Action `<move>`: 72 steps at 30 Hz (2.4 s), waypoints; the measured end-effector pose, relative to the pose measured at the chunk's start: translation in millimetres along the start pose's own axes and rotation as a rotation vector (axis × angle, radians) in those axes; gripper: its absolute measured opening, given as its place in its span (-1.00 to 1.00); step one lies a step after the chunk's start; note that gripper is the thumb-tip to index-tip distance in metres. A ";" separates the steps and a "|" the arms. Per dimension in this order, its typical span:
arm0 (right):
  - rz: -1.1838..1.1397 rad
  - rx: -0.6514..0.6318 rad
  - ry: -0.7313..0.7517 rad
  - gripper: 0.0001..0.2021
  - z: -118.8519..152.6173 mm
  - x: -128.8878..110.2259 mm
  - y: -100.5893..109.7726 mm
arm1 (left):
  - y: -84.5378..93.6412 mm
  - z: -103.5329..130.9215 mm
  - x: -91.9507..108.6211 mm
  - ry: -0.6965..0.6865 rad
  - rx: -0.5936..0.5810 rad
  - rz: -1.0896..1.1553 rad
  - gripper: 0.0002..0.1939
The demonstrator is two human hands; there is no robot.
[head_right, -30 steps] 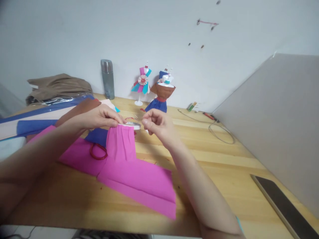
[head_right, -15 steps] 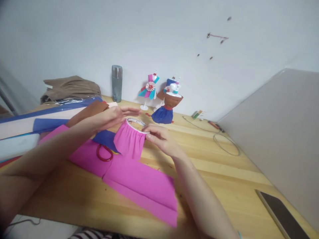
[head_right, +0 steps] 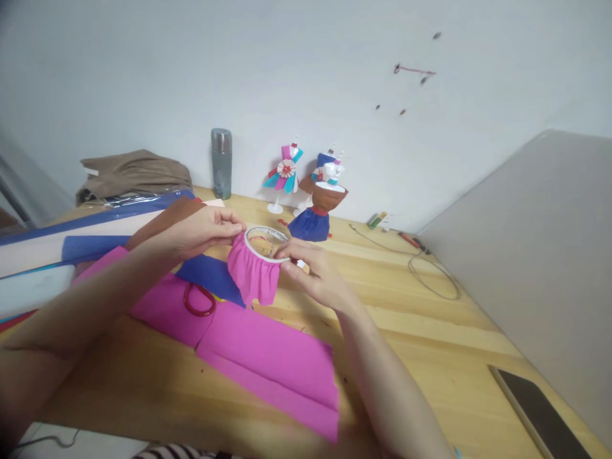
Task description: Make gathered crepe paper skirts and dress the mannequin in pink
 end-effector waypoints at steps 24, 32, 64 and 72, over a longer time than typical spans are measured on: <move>0.171 0.045 -0.171 -0.71 2.7 -7.1 2.5 | -10.6 2.7 2.4 -0.173 0.056 -0.024 -0.72; 0.176 0.049 -0.163 -0.72 3.0 -6.6 2.8 | -13.3 -3.0 -13.0 -0.093 0.018 0.167 -0.68; 0.122 -0.034 -0.170 -0.70 3.3 -0.6 5.7 | -7.5 -8.6 -18.0 0.120 -0.102 0.282 -0.74; 0.123 -0.060 -0.154 -0.69 3.4 -0.6 5.8 | -1.5 -4.3 -13.0 0.168 -0.177 0.110 -0.78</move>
Point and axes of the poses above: each hand's wrist, its own z-axis away from the middle knuckle, its own y-axis out of the back of the hand, x = y × z, the point moved 4 cm from there along -z, towards the middle knuckle, and after that the axes turned 1 degree about y, right-handed, at the moved point
